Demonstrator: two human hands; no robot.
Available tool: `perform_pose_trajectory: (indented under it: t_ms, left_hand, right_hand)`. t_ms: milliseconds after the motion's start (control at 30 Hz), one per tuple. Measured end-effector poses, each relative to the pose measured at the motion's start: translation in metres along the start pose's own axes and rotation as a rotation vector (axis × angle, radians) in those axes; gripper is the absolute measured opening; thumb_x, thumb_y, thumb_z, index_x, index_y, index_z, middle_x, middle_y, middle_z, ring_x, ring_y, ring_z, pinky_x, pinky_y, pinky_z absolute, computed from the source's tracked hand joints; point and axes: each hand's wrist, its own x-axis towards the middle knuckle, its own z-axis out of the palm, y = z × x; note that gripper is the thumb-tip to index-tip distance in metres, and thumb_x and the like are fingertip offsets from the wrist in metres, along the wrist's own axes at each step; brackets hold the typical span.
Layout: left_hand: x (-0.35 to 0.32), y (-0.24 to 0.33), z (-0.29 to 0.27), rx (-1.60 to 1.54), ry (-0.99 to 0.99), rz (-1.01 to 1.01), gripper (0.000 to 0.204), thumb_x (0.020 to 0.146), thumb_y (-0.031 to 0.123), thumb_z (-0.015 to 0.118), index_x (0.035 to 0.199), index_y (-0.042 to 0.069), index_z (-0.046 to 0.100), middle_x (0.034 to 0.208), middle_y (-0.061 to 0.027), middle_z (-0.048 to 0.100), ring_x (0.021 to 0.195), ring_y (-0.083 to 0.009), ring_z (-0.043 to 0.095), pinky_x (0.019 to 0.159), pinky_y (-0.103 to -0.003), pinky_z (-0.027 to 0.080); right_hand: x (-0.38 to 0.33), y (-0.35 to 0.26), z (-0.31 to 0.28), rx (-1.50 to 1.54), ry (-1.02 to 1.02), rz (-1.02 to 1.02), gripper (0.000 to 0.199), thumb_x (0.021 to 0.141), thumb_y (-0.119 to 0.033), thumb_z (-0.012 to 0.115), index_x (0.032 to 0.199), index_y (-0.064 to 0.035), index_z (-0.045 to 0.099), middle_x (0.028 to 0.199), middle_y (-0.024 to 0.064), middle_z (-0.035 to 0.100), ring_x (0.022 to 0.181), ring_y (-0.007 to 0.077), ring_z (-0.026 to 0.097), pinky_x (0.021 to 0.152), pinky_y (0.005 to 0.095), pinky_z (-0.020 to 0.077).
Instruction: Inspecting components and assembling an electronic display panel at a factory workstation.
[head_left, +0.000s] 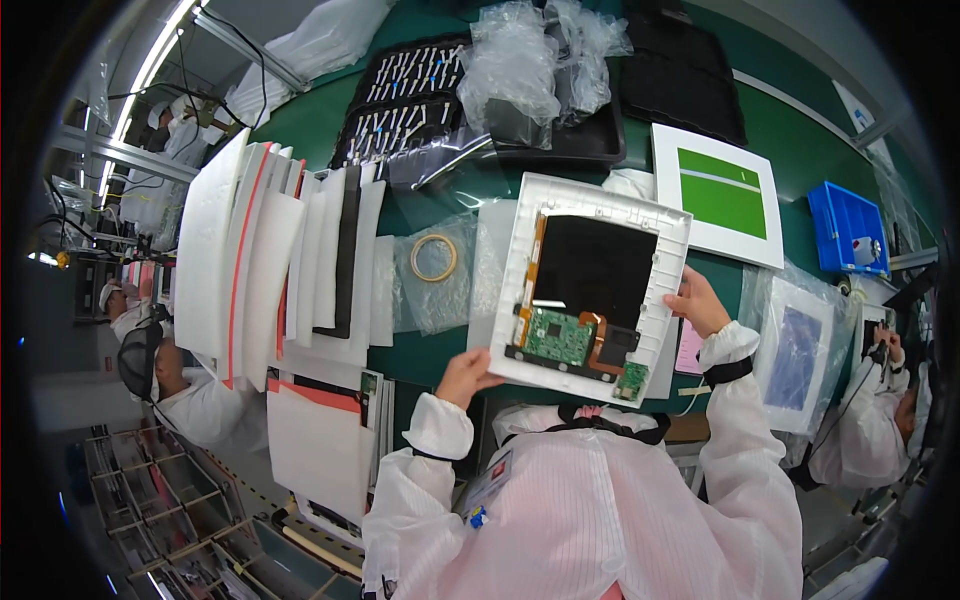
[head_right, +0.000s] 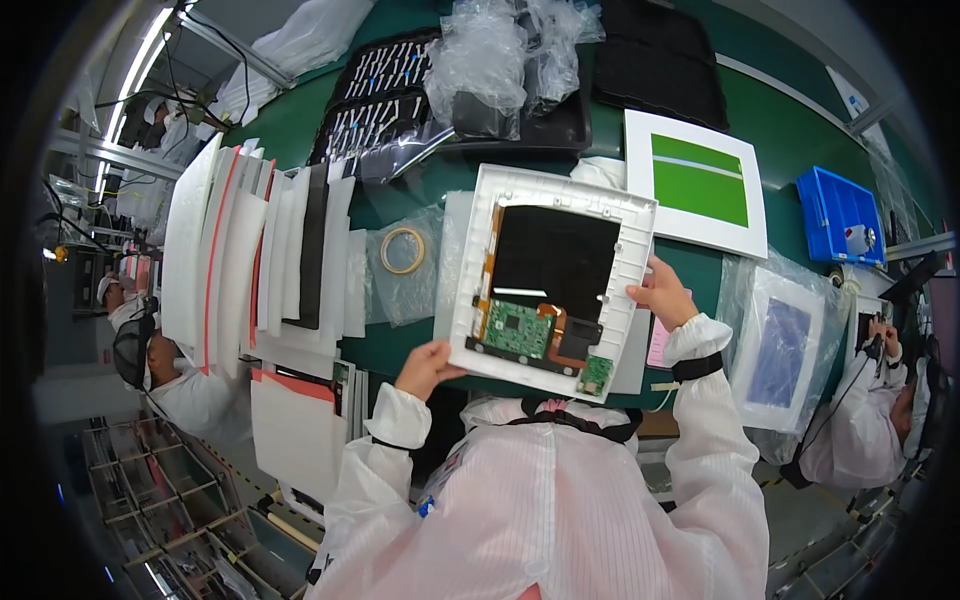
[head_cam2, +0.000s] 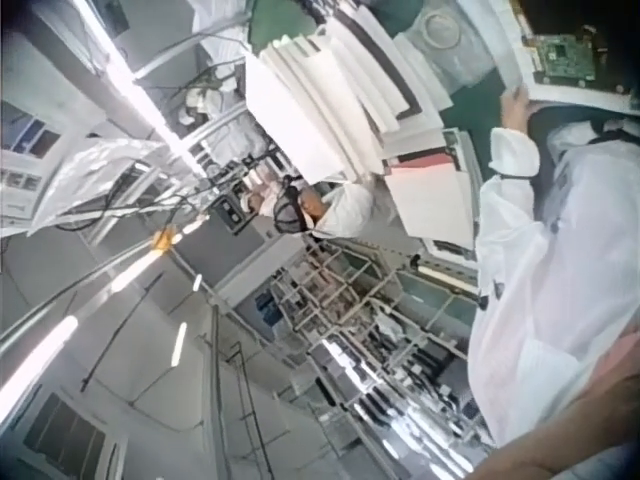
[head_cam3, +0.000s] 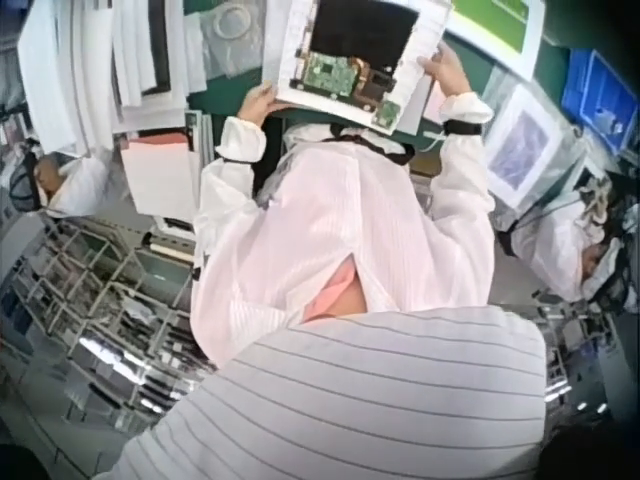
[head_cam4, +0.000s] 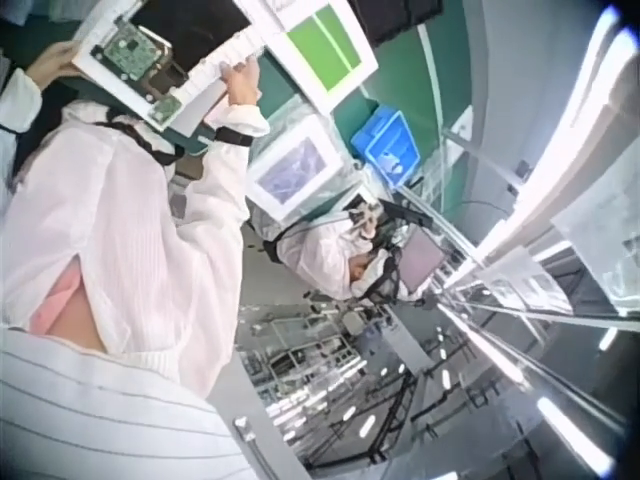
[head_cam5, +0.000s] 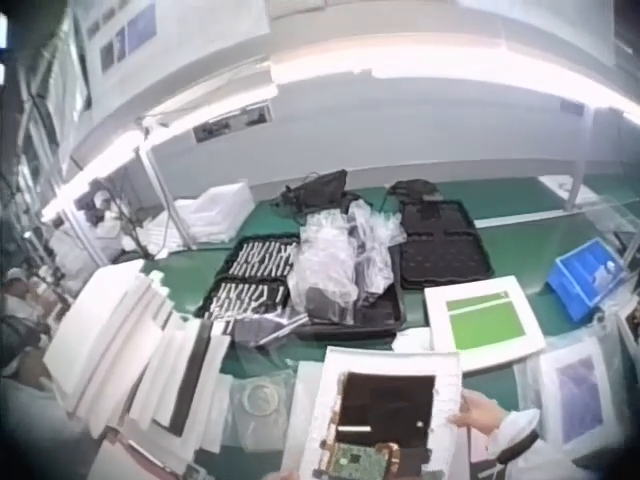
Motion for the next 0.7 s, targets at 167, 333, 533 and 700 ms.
perform_pose_trajectory:
  t_ms: [167,333,533,700]
  left_hand:
    - [-0.003,-0.027,0.002,0.154,0.027,-0.179,0.03,0.089,0.007,0.045,0.116,-0.004,0.049,0.104,-0.0113,0.057,0.089,-0.021,0.059,0.073,-0.031,0.053]
    - [0.006,-0.019,0.005,0.159,0.086,-0.18,0.032,0.089,0.008,0.046,0.118,-0.005,0.047,0.102,-0.013,0.059,0.083,-0.0208,0.061,0.073,-0.028,0.053]
    - [0.009,0.022,-0.005,0.624,-0.025,-0.158,0.026,0.083,0.011,0.058,0.104,-0.005,0.057,0.086,-0.0099,0.062,0.068,-0.0151,0.062,0.058,-0.025,0.051]
    - [0.049,0.171,0.042,0.262,0.469,0.636,0.012,0.078,0.009,0.061,0.082,-0.002,0.061,0.067,-0.0049,0.062,0.054,-0.0091,0.058,0.048,-0.021,0.045]
  right_hand:
    - [0.029,0.041,0.001,-0.174,0.069,0.006,0.052,0.078,0.004,0.053,0.126,-0.0005,0.035,0.091,0.0118,0.061,0.077,0.0162,0.059,0.064,0.0274,0.0466]
    - [0.061,0.063,0.006,-0.306,0.223,-0.158,0.052,0.075,0.004,0.054,0.125,0.001,0.039,0.09,0.0136,0.061,0.076,0.0171,0.058,0.065,0.0264,0.046]
    - [0.064,0.069,0.016,-0.631,0.428,-0.108,0.049,0.071,0.003,0.059,0.118,0.001,0.045,0.09,0.0139,0.057,0.081,0.0234,0.057,0.075,0.0293,0.0449]
    - [0.03,0.025,0.054,-0.885,0.663,-0.278,0.048,0.07,-0.001,0.064,0.114,-0.0004,0.047,0.102,0.0187,0.048,0.099,0.0337,0.046,0.088,0.0365,0.0374]
